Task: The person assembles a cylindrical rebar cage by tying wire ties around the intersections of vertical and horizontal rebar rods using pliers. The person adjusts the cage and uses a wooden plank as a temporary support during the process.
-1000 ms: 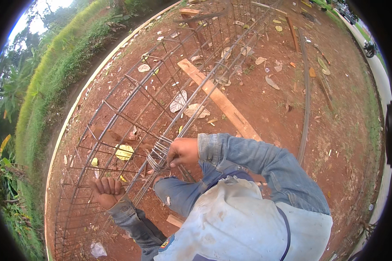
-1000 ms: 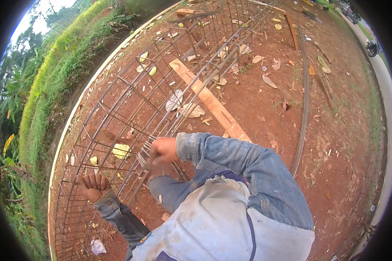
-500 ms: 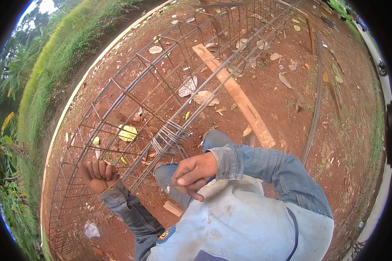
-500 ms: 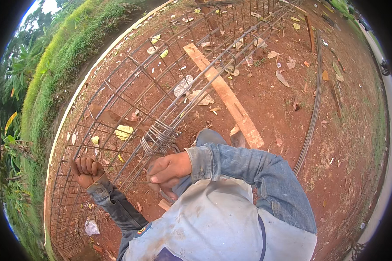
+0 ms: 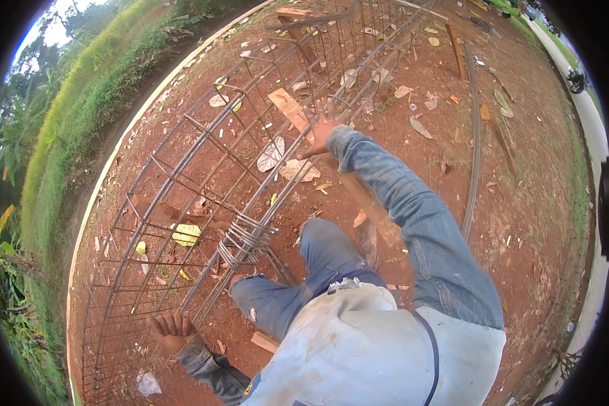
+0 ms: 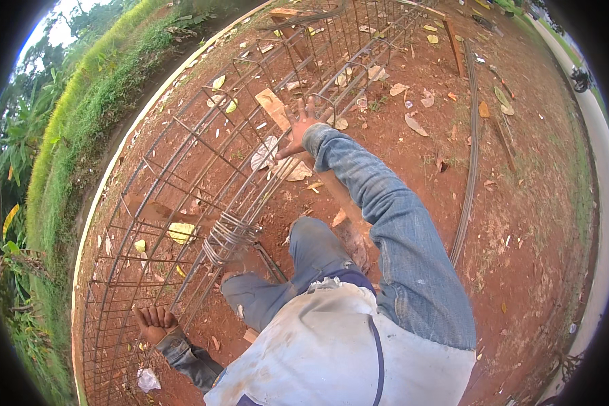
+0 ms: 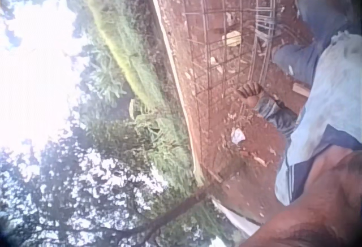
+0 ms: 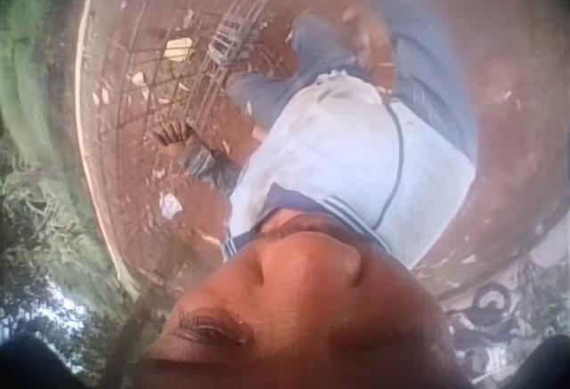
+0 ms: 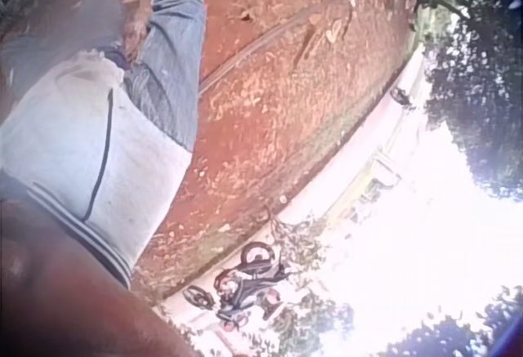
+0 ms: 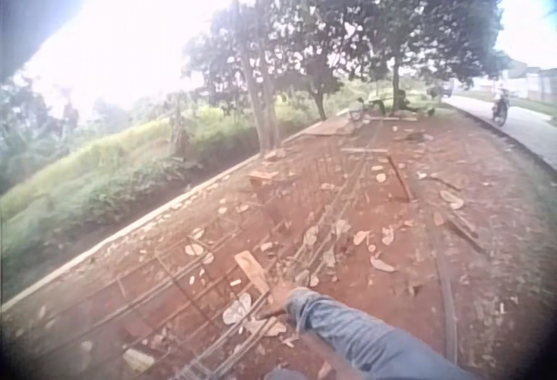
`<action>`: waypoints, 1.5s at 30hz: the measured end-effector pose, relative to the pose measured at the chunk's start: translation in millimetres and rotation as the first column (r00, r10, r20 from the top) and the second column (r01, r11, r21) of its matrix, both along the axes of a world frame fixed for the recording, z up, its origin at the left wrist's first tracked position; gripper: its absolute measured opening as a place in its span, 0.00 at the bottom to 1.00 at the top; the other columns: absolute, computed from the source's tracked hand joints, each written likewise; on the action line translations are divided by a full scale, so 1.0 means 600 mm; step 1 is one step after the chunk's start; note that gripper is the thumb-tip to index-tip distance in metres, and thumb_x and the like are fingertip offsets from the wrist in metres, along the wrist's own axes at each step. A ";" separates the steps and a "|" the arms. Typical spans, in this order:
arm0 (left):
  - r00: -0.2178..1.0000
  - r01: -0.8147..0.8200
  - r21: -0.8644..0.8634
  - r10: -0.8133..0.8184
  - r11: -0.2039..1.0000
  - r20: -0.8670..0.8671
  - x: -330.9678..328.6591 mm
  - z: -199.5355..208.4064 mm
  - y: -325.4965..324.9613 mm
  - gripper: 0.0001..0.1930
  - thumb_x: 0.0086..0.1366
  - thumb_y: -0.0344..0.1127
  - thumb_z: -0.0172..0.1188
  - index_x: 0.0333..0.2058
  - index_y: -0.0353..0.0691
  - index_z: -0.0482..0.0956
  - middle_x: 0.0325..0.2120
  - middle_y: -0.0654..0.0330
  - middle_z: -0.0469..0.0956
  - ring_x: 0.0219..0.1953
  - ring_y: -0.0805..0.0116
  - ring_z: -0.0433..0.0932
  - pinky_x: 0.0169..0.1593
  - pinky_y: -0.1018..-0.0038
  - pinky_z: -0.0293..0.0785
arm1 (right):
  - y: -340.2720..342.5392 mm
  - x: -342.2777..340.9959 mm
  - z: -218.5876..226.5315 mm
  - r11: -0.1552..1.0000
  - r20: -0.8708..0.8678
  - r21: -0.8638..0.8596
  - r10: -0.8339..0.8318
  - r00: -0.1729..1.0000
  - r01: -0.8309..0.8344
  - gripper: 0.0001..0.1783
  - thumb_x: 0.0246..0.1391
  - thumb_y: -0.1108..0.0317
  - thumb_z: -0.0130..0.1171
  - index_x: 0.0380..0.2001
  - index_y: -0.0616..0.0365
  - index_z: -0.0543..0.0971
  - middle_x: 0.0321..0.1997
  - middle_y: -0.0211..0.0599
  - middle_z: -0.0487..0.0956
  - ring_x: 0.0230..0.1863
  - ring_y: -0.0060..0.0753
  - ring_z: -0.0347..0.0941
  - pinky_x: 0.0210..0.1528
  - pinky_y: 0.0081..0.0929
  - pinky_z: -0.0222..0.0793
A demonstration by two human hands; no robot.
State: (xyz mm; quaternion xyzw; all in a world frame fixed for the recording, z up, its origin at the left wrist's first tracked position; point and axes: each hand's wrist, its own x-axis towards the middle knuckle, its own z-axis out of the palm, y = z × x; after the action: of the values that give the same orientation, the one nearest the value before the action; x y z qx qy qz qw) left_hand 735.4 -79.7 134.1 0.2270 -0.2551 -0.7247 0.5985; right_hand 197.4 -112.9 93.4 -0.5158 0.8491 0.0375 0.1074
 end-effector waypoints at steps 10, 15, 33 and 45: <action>0.990 -0.139 0.098 0.135 0.985 0.047 -0.019 0.002 0.050 0.24 0.69 0.47 0.39 0.13 0.48 0.53 0.08 0.70 0.46 0.10 0.79 0.42 0.10 0.81 0.42 | -0.030 -0.013 -0.040 0.998 -0.121 -0.059 -0.030 0.992 0.023 0.75 0.14 0.24 0.62 0.65 0.40 0.37 0.70 0.44 0.34 0.69 0.53 0.23 0.58 0.75 0.25; 0.965 -0.245 0.143 0.226 0.959 0.133 -0.022 0.003 0.080 0.24 0.69 0.47 0.41 0.14 0.49 0.52 0.09 0.71 0.45 0.10 0.80 0.43 0.11 0.82 0.42 | -0.060 -0.060 -0.028 0.972 0.031 0.220 0.082 0.996 -0.087 0.78 0.13 0.26 0.65 0.65 0.42 0.33 0.69 0.48 0.29 0.67 0.62 0.20 0.57 0.77 0.29; 0.985 0.019 0.163 -0.046 0.986 0.165 -0.217 -0.015 0.128 0.22 0.68 0.46 0.43 0.16 0.49 0.53 0.10 0.72 0.47 0.11 0.82 0.45 0.12 0.83 0.46 | -0.067 -0.089 -0.077 0.969 0.015 0.162 0.186 0.982 -0.186 0.76 0.14 0.21 0.60 0.65 0.44 0.37 0.68 0.56 0.33 0.65 0.72 0.19 0.59 0.72 0.33; 0.882 -0.017 0.130 -0.046 0.991 0.469 -0.233 -0.053 0.146 0.19 0.64 0.45 0.50 0.17 0.46 0.59 0.09 0.71 0.52 0.11 0.81 0.48 0.13 0.82 0.45 | -0.090 -0.101 -0.111 0.940 -0.110 0.187 0.309 0.945 -0.286 0.77 0.12 0.17 0.55 0.65 0.47 0.39 0.67 0.61 0.36 0.66 0.68 0.23 0.63 0.63 0.21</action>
State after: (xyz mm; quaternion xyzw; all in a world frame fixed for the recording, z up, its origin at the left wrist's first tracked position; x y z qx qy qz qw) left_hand 595.5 8.0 102.3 0.4328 -0.3465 -0.6674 0.4972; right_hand 137.0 -167.0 26.6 -0.6237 0.7603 0.1604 0.0848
